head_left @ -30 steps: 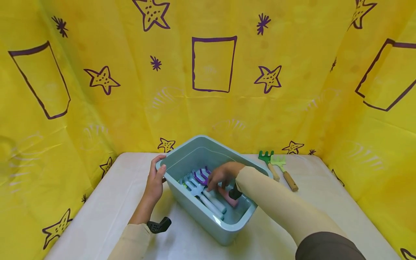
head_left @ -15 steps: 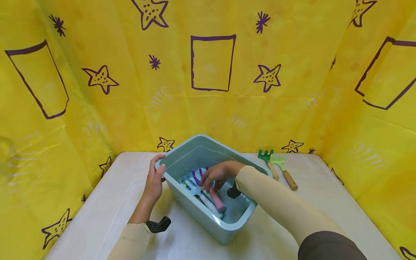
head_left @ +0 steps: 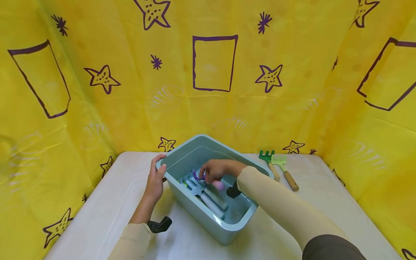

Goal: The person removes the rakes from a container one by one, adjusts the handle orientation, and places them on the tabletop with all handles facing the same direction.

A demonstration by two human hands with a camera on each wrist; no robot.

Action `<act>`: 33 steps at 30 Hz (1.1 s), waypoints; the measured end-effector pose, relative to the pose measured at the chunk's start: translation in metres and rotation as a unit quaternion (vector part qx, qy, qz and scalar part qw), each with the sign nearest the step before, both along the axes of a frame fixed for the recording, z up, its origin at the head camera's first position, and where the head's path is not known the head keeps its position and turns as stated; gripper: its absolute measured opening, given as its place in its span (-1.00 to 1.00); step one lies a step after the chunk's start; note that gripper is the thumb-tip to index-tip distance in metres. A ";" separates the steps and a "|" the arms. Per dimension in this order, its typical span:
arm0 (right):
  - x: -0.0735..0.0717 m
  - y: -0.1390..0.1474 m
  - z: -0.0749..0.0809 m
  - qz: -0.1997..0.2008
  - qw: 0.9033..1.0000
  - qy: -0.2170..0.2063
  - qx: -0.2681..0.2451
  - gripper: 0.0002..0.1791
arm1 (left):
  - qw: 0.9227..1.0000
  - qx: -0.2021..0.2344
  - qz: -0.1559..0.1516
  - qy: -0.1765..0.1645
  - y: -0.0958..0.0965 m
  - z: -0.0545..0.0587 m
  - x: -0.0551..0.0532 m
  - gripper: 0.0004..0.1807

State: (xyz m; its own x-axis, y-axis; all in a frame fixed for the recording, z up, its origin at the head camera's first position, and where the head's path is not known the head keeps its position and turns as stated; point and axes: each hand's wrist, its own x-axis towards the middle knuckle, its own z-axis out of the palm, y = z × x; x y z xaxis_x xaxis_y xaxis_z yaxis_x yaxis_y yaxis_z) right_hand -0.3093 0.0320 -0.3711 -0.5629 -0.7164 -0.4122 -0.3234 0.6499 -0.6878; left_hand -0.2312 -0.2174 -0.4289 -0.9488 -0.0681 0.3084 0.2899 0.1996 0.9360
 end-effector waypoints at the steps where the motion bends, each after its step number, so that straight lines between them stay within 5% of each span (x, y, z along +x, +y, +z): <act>1: 0.000 0.000 0.002 -0.006 1.000 0.021 -0.008 -0.58 | 1.000 -0.001 0.000 0.000 0.000 0.000 0.000 -0.51; 8: 0.001 0.004 0.007 -0.063 0.992 0.106 0.012 -0.68 | 1.000 -0.003 -0.001 0.000 0.000 0.002 0.002 -0.51; 14: 0.002 0.007 0.011 -0.135 0.985 0.097 0.053 -0.92 | 1.000 -0.006 0.003 -0.004 -0.001 0.001 0.000 -0.52; 17: 0.003 0.007 0.012 -0.158 0.982 0.072 0.069 -0.82 | 1.000 -0.006 0.005 -0.009 -0.002 0.000 0.000 -0.52; 21: 0.004 0.007 0.012 -0.169 0.981 0.059 0.071 -0.75 | 1.000 -0.004 0.003 -0.011 -0.001 -0.002 0.001 -0.51; 27: 0.000 0.011 0.019 -0.149 0.980 0.103 0.080 -0.72 | 1.000 -0.002 -0.004 -0.018 0.000 0.005 0.004 -0.51; 33: 0.004 0.017 0.031 -0.164 0.981 0.096 0.039 -0.78 | 1.000 -0.009 0.007 -0.015 0.000 0.000 0.001 -0.51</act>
State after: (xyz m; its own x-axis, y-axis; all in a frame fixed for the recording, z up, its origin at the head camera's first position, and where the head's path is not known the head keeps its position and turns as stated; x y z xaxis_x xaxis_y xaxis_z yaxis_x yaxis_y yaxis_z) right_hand -0.3052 0.0492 -0.3397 -0.8304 -0.4540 -0.3230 -0.2068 0.7894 -0.5780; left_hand -0.2306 -0.2173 -0.4291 -0.9563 -0.0770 0.2820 0.2595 0.2210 0.9401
